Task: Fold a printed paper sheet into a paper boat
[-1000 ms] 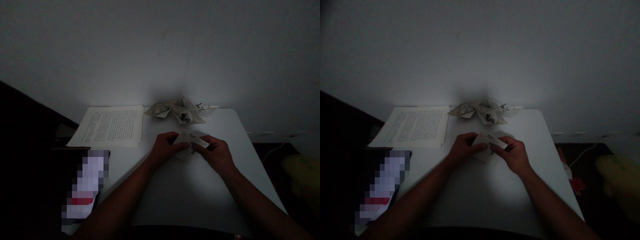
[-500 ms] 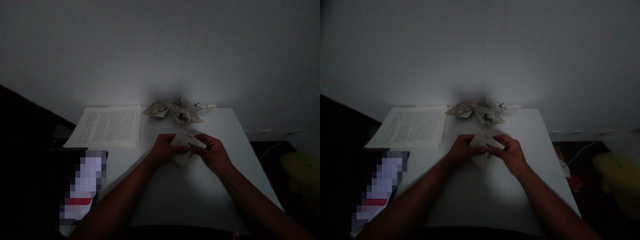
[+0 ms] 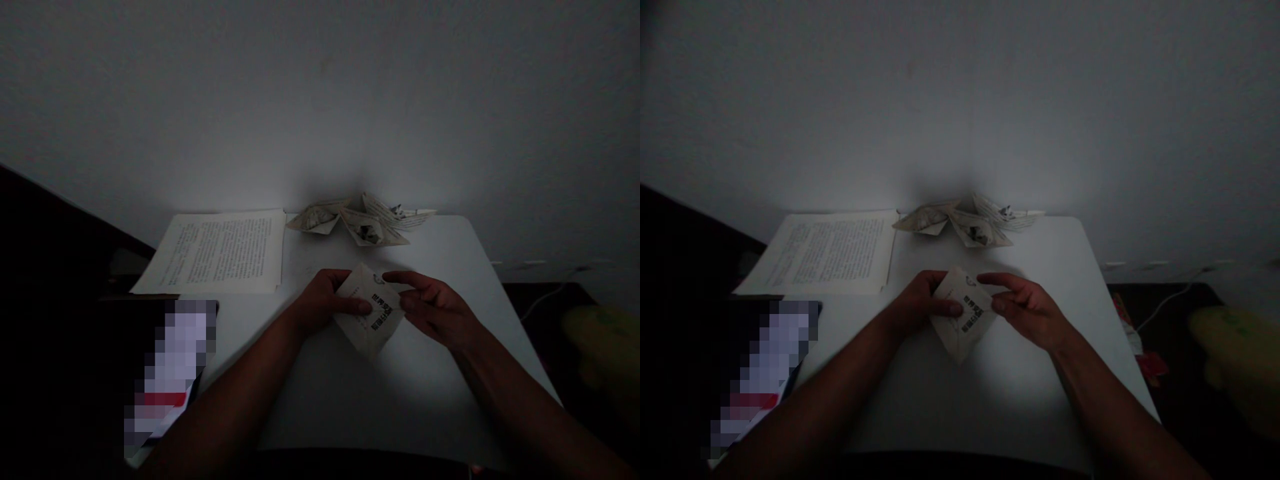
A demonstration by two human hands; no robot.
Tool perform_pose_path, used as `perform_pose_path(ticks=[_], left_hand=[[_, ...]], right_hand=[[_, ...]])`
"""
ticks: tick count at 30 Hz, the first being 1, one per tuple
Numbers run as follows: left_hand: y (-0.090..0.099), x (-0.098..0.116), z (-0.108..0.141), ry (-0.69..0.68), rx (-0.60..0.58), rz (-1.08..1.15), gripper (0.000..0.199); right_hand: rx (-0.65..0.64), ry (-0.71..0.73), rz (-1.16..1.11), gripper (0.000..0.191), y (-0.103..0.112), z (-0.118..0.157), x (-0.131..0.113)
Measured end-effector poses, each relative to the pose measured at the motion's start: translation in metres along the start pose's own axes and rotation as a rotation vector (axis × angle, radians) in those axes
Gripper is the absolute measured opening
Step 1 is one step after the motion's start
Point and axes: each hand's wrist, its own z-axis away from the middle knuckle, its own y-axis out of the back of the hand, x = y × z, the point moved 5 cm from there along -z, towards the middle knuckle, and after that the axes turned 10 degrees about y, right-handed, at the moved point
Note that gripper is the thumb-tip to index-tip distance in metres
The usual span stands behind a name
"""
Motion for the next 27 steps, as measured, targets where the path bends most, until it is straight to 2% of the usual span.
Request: perform_pose_path(ticks=[3,9,14,19,22,24,27], left_hand=[[0.001,0.001,0.001,0.0,0.017,-0.067,0.035],[-0.001,0.004,0.0,-0.004,0.034,-0.286,0.028],[-0.003,0.001,-0.002,0.002,0.01,-0.393,0.03],[-0.009,-0.001,-0.002,0.001,-0.033,-0.459,0.028],[-0.015,0.002,-0.002,-0.043,-0.01,-0.582,0.025],[-0.017,0.003,-0.003,-0.07,0.017,-0.634,0.027],[-0.018,0.003,-0.003,-0.068,0.05,-0.597,0.027]], right_hand=[[-0.013,-0.002,0.03,0.032,0.005,0.0,0.005],[0.048,0.007,0.162,0.013,0.005,-0.002,0.011],[0.123,0.02,0.283,0.025,-0.003,-0.004,0.008],[0.047,0.14,0.758,0.032,-0.01,-0.003,-0.004],[0.035,0.248,1.007,0.032,-0.015,-0.002,-0.012],[0.069,0.301,1.087,0.032,-0.018,-0.002,-0.015],[0.164,0.33,1.087,0.033,-0.017,-0.002,-0.017]])
